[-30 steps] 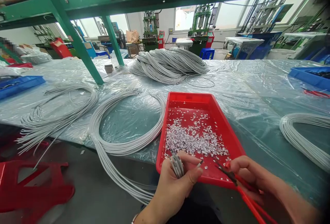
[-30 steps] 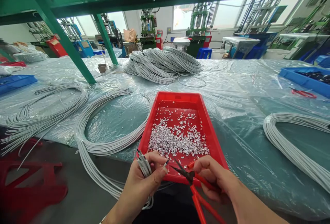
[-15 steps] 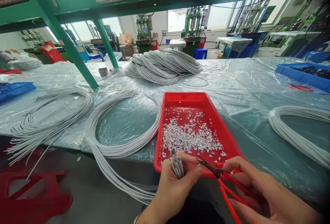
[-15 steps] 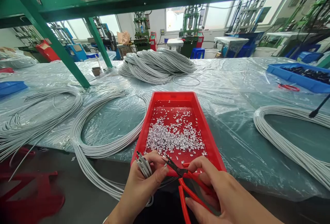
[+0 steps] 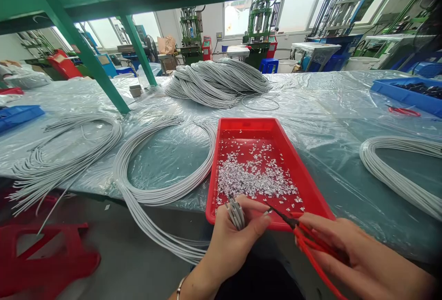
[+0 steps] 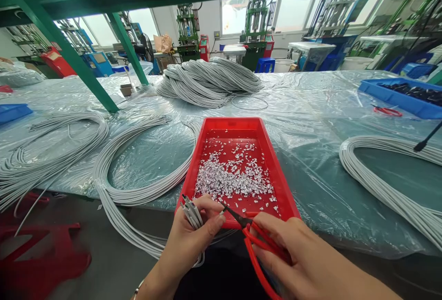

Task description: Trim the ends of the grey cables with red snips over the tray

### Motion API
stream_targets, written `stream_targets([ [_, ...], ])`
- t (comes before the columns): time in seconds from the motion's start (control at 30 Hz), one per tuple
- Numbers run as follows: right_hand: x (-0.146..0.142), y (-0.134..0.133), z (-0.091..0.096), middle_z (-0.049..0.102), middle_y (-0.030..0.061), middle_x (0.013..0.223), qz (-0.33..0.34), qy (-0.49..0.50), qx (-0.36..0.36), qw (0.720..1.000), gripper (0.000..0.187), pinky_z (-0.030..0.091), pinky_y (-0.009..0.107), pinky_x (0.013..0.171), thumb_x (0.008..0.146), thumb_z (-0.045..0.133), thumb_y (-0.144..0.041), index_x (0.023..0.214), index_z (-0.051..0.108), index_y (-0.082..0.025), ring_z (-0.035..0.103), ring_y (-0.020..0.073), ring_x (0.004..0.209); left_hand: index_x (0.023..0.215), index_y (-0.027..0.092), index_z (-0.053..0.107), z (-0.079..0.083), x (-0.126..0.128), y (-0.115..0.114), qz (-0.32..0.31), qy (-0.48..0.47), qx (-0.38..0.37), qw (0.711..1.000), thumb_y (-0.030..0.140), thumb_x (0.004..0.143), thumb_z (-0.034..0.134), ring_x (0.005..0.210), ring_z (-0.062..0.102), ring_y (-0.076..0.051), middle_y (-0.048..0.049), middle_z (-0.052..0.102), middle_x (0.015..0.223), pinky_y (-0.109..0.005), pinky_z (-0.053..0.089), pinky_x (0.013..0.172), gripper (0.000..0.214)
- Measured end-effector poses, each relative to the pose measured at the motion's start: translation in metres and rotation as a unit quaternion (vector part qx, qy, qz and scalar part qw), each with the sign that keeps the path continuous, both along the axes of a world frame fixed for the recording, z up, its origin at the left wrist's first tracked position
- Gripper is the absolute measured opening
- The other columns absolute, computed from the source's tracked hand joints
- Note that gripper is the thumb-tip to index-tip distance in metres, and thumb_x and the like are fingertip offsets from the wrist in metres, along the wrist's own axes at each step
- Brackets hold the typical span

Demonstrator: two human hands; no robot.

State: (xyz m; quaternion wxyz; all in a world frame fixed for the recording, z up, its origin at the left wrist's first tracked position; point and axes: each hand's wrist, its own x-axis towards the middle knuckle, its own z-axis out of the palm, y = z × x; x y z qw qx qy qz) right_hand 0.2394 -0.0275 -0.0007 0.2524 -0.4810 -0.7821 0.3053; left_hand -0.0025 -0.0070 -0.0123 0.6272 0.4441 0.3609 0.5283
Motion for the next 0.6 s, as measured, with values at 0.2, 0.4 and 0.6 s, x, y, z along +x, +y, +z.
stream_targets([
  [0.2,0.008,0.011,-0.005,0.078,0.0126,0.124,-0.069,0.051,-0.082,0.993,0.062,0.066,0.043,0.087,0.086,0.072,-0.063,0.140,0.067,-0.031,0.077,0.0363,0.104,0.090,0.016,0.073,-0.004,0.002,0.004,-0.020,-0.036,-0.050,0.998,0.049,0.080,0.084,0.038,0.027,-0.002,0.0113,0.040,0.048,-0.018,0.018,0.037,0.036],
  [0.4,-0.012,-0.002,-0.004,0.064,0.0130,0.146,-0.163,0.182,-0.173,0.954,0.086,0.052,0.049,0.109,0.078,0.076,-0.071,0.150,0.055,-0.029,0.062,0.0387,0.129,0.089,0.017,0.067,0.001,0.003,0.005,-0.038,-0.094,-0.089,0.991,0.052,0.073,0.088,0.030,0.025,0.000,0.0126,0.045,0.048,-0.016,0.017,0.032,0.044],
  [0.6,-0.058,0.025,0.027,0.071,-0.0013,0.085,-0.040,0.245,-0.074,0.966,0.024,0.062,0.023,0.064,0.087,0.079,-0.038,0.100,0.061,-0.029,0.072,0.0174,0.074,0.078,0.017,0.064,0.007,0.007,0.003,-0.097,-0.095,-0.100,0.986,0.055,0.069,0.090,0.028,0.029,-0.001,0.0119,0.046,0.042,-0.014,0.019,0.030,0.047],
])
